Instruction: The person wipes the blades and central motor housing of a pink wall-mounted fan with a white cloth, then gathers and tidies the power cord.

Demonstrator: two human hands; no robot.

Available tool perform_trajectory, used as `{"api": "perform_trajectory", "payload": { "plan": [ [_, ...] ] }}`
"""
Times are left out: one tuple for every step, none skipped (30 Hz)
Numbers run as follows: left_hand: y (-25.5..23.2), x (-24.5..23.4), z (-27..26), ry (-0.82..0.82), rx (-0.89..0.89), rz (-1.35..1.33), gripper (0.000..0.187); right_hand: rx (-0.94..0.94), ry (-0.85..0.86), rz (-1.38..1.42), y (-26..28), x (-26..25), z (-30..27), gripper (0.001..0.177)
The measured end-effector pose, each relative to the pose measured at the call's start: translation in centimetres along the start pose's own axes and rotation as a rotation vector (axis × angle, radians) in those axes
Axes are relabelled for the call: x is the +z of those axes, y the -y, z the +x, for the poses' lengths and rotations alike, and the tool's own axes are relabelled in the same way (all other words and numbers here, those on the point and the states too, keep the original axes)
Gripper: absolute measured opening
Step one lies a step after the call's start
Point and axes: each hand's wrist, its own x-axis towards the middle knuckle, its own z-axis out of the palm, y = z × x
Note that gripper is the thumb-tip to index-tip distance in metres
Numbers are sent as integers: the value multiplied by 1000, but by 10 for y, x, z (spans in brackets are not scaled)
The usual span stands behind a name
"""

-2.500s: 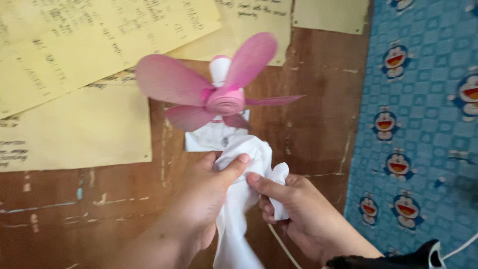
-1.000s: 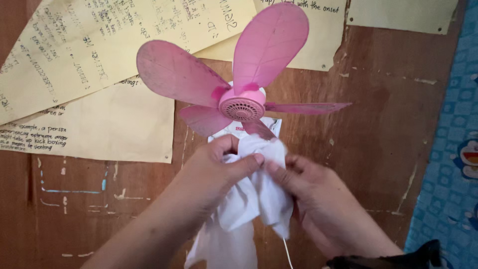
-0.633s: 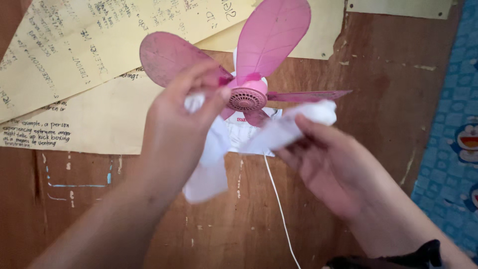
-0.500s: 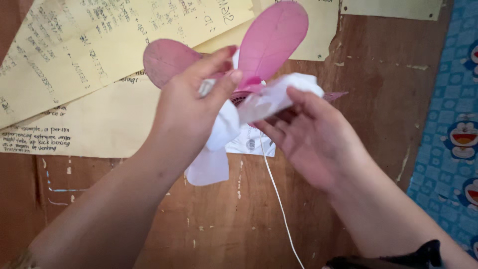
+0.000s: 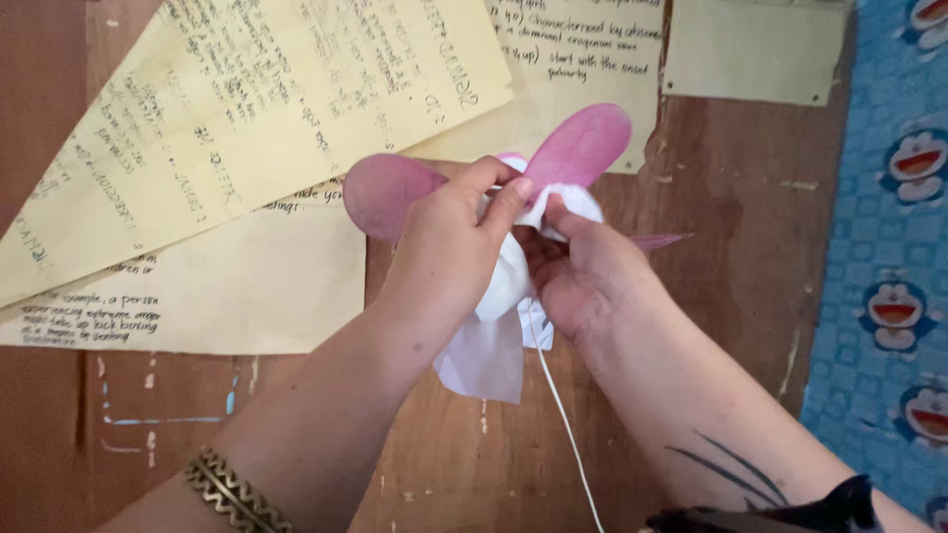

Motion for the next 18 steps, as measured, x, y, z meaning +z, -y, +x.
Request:
{"api": "perform_trajectory", "payload": {
  "plan": [
    [0,0,1,-15,-25,70,30,-40,10,-9,4,5,-2,22],
    [0,0,3,-18,-21,65,30,-46,12,-13,10,7,-4,22],
    [0,0,4,-40,10,50,27,-156,177,-52,16,7,-7,20],
    [-1,0,5,-61,41,35,25,-262,344,-92,20,6,-7,18],
    [-1,0,6,-62,42,30,25,-265,343,-96,20,6,-5,18],
    [-3,1,8,-58,5,61,25,-310,303,-105,18,5,-1,17],
    [-3,2,9,-55,-35,94,26,-352,265,-114,15,5,5,16],
    [-3,2,10,-58,-35,92,26,-352,267,-118,8,2,9,16],
    [-4,2,12,-42,-70,83,26,-272,103,-147,-1,-3,10,19],
    [-3,2,13,-25,-105,74,25,-189,-60,-176,-6,-6,12,25],
    [-1,2,14,-22,-106,72,25,-190,-63,-177,-8,-7,14,25],
    [1,2,14,-48,-45,60,25,-227,-53,-224,-7,-5,16,24],
    [3,3,16,-74,18,47,24,-265,-42,-272,-4,-2,17,24],
    [5,3,19,-72,18,45,24,-267,-44,-273,1,3,18,24],
    [7,3,22,-75,22,33,23,-463,0,-392,7,11,19,16],
    [8,2,25,-77,26,21,23,-660,45,-511,12,17,18,13],
    [9,2,27,-76,25,21,23,-659,44,-511,16,22,16,13],
    [10,1,28,-86,59,12,22,-763,136,-519,19,26,15,14]
  ]
}}
